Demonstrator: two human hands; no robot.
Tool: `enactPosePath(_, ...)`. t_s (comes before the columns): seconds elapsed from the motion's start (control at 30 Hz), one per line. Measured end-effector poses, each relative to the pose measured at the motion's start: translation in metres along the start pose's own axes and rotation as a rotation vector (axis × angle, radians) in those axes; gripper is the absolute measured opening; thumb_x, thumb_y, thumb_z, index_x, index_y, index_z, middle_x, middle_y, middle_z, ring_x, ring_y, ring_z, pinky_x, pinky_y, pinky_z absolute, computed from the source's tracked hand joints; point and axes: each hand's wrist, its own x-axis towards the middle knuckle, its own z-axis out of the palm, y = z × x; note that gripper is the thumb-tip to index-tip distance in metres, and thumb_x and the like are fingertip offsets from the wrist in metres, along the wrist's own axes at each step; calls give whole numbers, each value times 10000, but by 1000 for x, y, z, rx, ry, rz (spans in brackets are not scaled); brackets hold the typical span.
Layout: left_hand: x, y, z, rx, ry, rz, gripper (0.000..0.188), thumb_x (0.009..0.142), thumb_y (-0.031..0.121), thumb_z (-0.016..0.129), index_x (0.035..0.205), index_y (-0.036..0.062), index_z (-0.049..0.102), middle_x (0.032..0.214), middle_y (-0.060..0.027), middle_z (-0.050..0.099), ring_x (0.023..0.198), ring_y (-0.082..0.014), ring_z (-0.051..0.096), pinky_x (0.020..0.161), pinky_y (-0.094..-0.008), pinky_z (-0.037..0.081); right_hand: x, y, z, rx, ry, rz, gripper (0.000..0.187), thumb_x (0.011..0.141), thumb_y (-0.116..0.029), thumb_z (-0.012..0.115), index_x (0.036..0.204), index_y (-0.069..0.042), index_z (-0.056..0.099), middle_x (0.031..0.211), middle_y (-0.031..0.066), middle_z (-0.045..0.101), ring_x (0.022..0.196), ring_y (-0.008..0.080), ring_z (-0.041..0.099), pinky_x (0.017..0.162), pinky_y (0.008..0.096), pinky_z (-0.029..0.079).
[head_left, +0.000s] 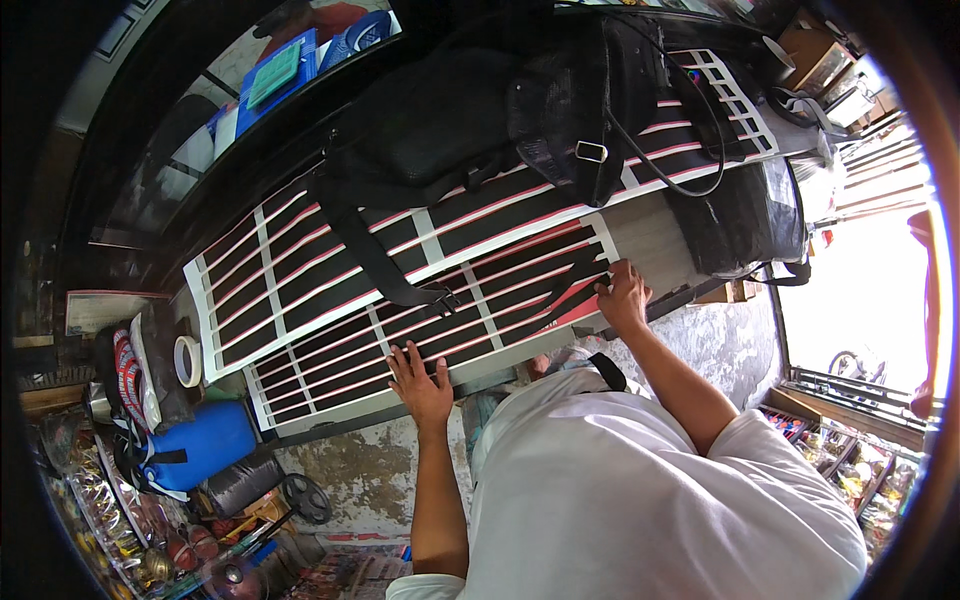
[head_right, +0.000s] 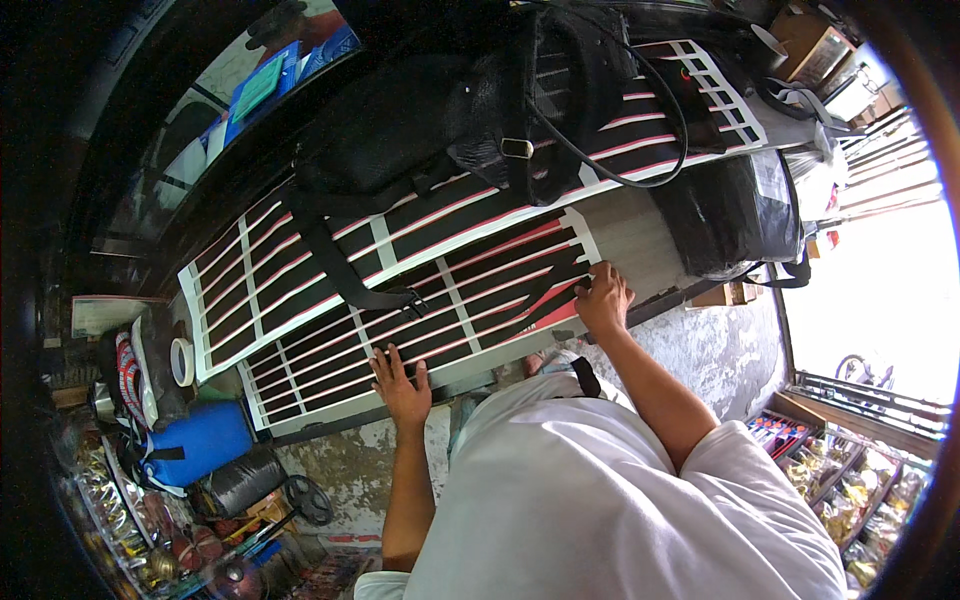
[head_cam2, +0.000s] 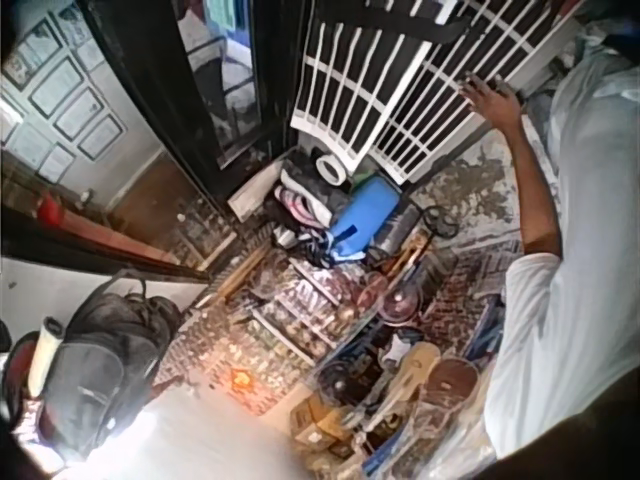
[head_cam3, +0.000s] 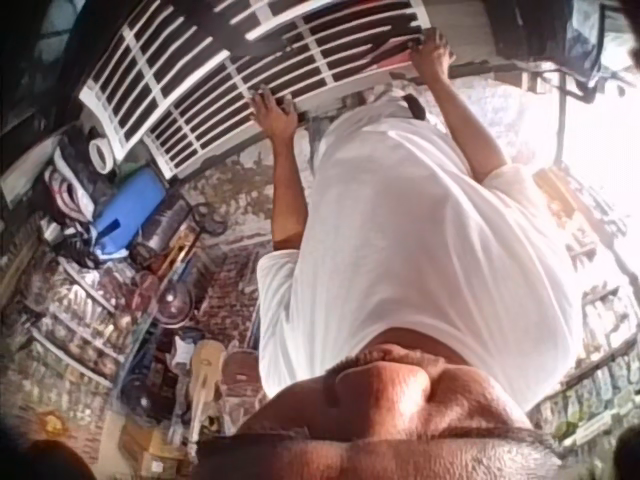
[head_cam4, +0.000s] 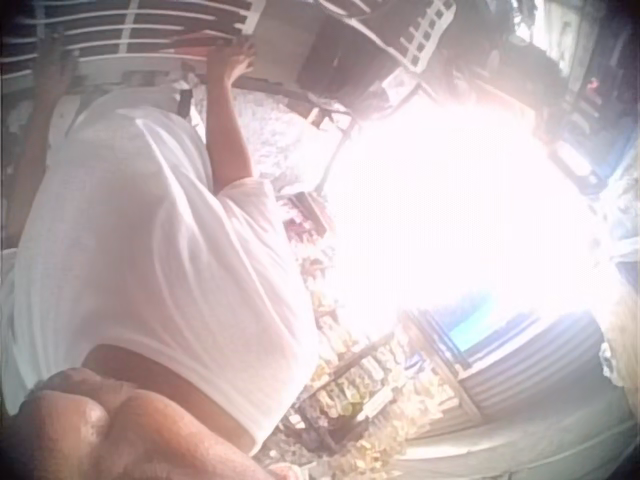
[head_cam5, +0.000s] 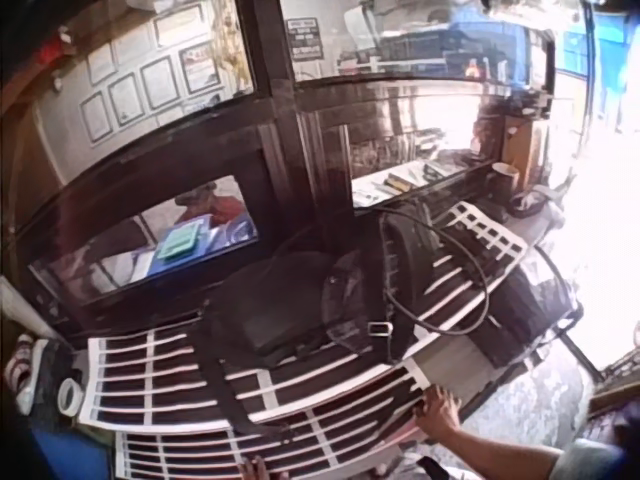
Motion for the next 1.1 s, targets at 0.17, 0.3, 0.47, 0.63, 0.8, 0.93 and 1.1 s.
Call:
enactPosePath(0.17, -2, 15, 7, -18, 148, 107, 774, 1072, 436, 612, 1713, 122, 312, 1784, -227, 225, 1643, -481, 191, 1260, -730, 201, -1, 4, 3, -117, 24, 26, 455, 837, -195, 846, 1218, -101, 616, 1247, 135, 673, 1268, 375, 607, 1043, 592, 415)
enactPosePath(0.3, -13, 55, 5, -26, 53, 324, 718, 1070, 384, 619, 1688, 112, 374, 1771, -220, 268, 1642, -461, 217, 1266, -715, 210, -1, 12, 6, -30, 67, 21, 458, 833, -183, 864, 1209, -112, 612, 1191, 115, 698, 1209, 364, 652, 1013, 586, 419)
enactPosePath(0.47, -30, 75, 18, -9, -153, 470, 667, 1088, 369, 599, 1683, 141, 402, 1772, -178, 293, 1638, -430, 247, 1269, -705, 220, 6, 21, 2, 80, 3, 76, 325, 843, -179, 819, 1130, -112, 683, 920, 106, 764, 986, 332, 754, 918, 528, 520)
enactPosePath(0.63, -33, 72, 22, 3, -183, 488, 667, 1088, 372, 593, 1687, 152, 399, 1783, -148, 280, 1646, -412, 236, 1272, -702, 223, 8, 33, -6, 105, -37, 153, 123, 866, -175, 773, 975, -117, 778, 936, 117, 794, 946, 320, 782, 810, 416, 596)
enactPosePath(0.8, -34, 73, 23, -6, -183, 474, 670, 1082, 361, 602, 1686, 152, 401, 1785, -136, 282, 1645, -412, 239, 1268, -708, 224, 5, 45, -2, 125, -58, 114, 148, 867, -156, 690, 1003, -124, 741, 977, 108, 786, 1023, 340, 753, 899, 495, 538)
enactPosePath(0.93, -33, 71, 25, -7, -165, 486, 668, 1078, 353, 610, 1683, 156, 408, 1782, -133, 289, 1644, -412, 243, 1265, -713, 227, -1, 46, 3, 154, -25, 69, 140, 867, -121, 660, 998, -113, 706, 1010, 100, 762, 1082, 349, 717, 946, 536, 483)
enactPosePath(1.1, -38, 69, 24, -27, -151, 477, 667, 1069, 337, 606, 1687, 185, 406, 1784, -112, 291, 1645, -399, 249, 1247, -732, 258, -12, 47, 0, 124, 8, -43, 226, 866, -50, 695, 1079, -119, 665, 1018, 103, 731, 1106, 355, 683, 966, 533, 461)
